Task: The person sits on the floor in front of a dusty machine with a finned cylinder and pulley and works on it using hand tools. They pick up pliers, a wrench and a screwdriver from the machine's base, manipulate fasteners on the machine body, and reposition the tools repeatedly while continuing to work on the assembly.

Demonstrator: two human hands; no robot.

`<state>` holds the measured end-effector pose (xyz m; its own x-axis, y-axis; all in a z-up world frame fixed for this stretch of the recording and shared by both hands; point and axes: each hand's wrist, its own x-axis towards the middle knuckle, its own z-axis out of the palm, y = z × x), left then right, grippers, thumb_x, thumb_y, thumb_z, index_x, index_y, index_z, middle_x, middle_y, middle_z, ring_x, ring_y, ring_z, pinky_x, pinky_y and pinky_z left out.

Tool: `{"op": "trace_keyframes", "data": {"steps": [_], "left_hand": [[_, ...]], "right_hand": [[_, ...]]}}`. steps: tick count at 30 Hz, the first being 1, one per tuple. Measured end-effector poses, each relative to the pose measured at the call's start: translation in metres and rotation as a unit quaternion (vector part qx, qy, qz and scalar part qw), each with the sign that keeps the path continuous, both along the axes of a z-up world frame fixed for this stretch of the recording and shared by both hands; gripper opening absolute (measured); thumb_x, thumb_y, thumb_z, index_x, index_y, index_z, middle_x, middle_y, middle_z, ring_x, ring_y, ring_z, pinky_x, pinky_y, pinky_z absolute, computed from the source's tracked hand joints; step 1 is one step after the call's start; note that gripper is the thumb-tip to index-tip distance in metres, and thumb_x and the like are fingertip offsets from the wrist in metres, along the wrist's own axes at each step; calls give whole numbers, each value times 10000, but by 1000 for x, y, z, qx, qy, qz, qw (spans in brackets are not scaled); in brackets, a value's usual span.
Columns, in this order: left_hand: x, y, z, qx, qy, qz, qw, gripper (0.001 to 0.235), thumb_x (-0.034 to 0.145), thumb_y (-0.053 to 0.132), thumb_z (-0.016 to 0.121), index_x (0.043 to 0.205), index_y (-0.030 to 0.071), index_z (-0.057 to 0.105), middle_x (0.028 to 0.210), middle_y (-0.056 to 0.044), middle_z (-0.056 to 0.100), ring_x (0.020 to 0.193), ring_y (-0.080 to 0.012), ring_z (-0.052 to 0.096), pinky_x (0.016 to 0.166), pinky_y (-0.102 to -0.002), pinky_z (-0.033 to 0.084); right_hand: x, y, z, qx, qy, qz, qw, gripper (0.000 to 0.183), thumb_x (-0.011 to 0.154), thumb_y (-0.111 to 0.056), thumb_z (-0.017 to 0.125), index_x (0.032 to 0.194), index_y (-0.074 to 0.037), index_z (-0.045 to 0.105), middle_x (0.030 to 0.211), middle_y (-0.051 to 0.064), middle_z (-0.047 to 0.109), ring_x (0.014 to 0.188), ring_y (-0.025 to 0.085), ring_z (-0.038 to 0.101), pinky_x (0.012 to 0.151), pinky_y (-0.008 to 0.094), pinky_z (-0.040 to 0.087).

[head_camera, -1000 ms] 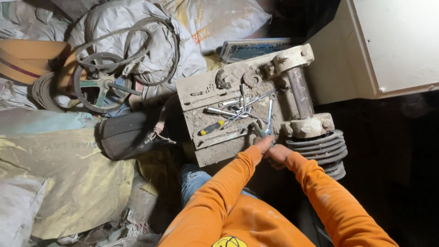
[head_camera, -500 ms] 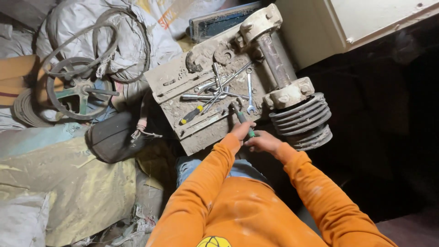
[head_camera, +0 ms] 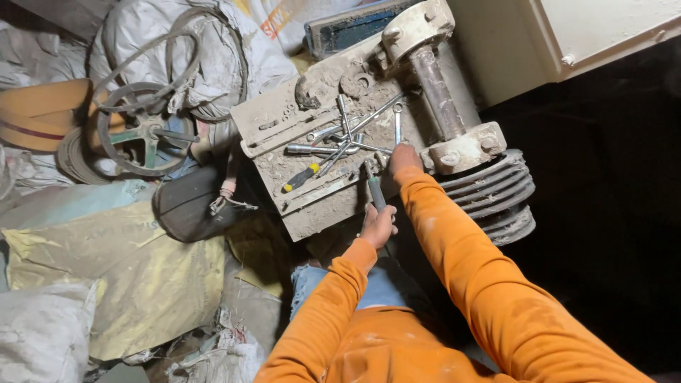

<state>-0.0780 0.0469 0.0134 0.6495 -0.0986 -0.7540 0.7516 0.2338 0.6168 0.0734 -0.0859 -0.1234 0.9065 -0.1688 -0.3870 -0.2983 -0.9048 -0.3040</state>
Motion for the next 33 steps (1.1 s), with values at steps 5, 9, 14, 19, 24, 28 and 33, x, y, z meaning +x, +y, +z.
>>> {"op": "trace_keyframes", "data": {"steps": [5, 9, 14, 19, 24, 28, 33], "left_hand": [[5, 6, 27, 0, 32, -11, 999, 654, 902, 248, 592, 1357, -45, 225, 816, -80, 546, 593, -170, 540, 572, -318, 495], [11, 3, 14, 7, 53, -29, 998, 840, 901, 262, 573, 1542, -18, 109, 813, -76, 563, 574, -179, 547, 570, -314, 490], [10, -4, 6, 30, 44, -28, 998, 868, 877, 241, 577, 1537, -51, 95, 920, -128, 626, 619, -225, 632, 559, -343, 508], [4, -15, -10, 77, -9, -4, 997, 994, 805, 172, 556, 1572, -65, -31, 1117, -251, 644, 697, -285, 715, 655, -354, 589], [10, -2, -4, 90, -24, -65, 994, 986, 836, 220, 552, 1557, -87, -47, 1136, -263, 648, 656, -280, 705, 670, -364, 585], [5, 11, 11, 72, -28, -81, 994, 943, 849, 225, 577, 1540, -115, 33, 1094, -264, 655, 667, -268, 701, 671, -364, 576], [1, 17, 21, 70, -28, -98, 992, 872, 889, 249, 591, 1526, -94, 104, 1060, -251, 664, 721, -244, 665, 683, -352, 563]], "right_hand": [[8, 0, 30, -11, 53, 16, 998, 283, 827, -79, 728, 1091, 20, 702, 1150, 258, 693, 1085, 433, 678, 891, 472, 570], [17, -14, 0, 13, 76, 1, 997, 288, 837, -105, 742, 1092, 29, 738, 1160, 283, 706, 1124, 435, 668, 946, 480, 552], [-11, 5, 23, 9, 88, 19, 996, 419, 767, -174, 821, 1096, 47, 686, 1164, 301, 662, 1136, 444, 626, 955, 479, 529], [-51, -9, 12, 77, 27, -83, 993, 299, 880, -161, 667, 1105, 32, 702, 1173, 309, 682, 1145, 482, 629, 967, 519, 518], [-53, 7, 37, 82, 72, -64, 992, 396, 843, -214, 716, 1169, 5, 667, 1204, 302, 668, 1164, 453, 633, 996, 482, 518], [-55, 44, 127, 85, 111, -129, 982, 529, 834, -315, 783, 1244, -25, 613, 1293, 260, 623, 1190, 423, 616, 1003, 478, 508], [-56, 45, 68, -28, 100, -64, 993, 424, 1001, -187, 564, 1386, -19, 508, 1464, 267, 516, 1181, 443, 652, 956, 502, 552]]}}
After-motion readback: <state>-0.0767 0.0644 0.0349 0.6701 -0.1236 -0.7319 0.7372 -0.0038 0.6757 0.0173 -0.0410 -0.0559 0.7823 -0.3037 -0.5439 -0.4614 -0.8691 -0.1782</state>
